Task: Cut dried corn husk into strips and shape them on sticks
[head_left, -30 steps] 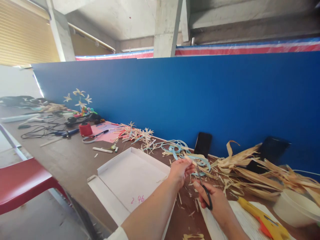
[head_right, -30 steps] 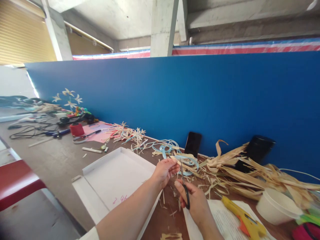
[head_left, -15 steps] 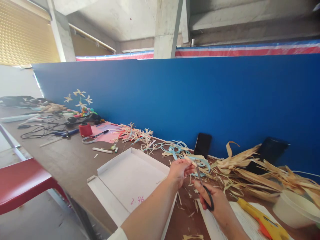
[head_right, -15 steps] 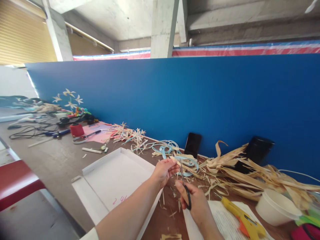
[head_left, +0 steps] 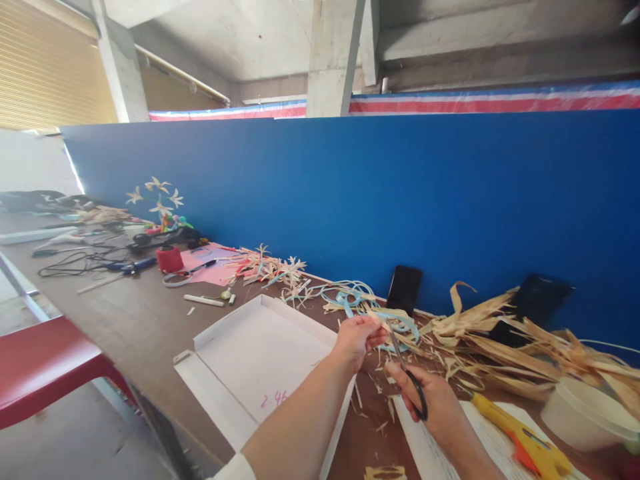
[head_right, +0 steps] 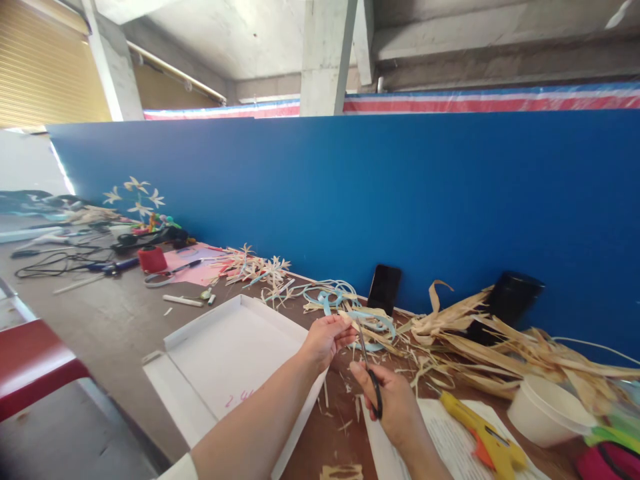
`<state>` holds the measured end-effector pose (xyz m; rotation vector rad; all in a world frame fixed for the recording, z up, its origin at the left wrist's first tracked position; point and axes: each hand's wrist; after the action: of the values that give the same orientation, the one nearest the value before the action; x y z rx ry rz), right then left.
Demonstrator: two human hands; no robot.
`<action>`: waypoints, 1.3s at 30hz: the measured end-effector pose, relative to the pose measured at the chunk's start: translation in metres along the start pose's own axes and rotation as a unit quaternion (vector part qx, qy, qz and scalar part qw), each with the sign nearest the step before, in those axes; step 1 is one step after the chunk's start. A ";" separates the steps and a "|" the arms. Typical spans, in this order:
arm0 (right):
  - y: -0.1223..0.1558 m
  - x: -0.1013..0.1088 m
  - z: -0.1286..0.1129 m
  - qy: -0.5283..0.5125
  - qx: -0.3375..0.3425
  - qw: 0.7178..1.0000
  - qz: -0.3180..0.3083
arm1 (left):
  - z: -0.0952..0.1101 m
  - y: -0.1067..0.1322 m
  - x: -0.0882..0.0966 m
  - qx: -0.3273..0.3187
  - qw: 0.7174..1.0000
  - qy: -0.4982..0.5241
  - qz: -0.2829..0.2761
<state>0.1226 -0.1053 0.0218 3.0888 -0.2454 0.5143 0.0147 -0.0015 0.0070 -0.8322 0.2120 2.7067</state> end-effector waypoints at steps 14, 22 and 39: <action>0.001 -0.005 0.003 -0.136 -0.033 0.990 -0.013 | -0.002 -0.002 0.002 -0.012 0.999 -0.047 -0.013; -0.002 -0.001 0.005 -0.088 -0.034 0.996 -0.005 | -0.002 0.002 -0.003 -0.009 0.997 -0.072 0.008; -0.008 0.006 0.013 0.034 0.009 0.999 0.017 | -0.001 0.002 -0.002 -0.009 0.997 -0.075 0.012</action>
<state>0.1338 -0.0989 0.0122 3.0831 -0.2939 0.6241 0.0163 -0.0041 0.0072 -0.6305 0.1641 2.7829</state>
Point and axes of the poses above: each hand's wrist, its own y-axis away from the middle knuckle, its own x-axis out of the back of the hand, z = x × y, and after that the axes turned 9 degrees about -y, right-handed
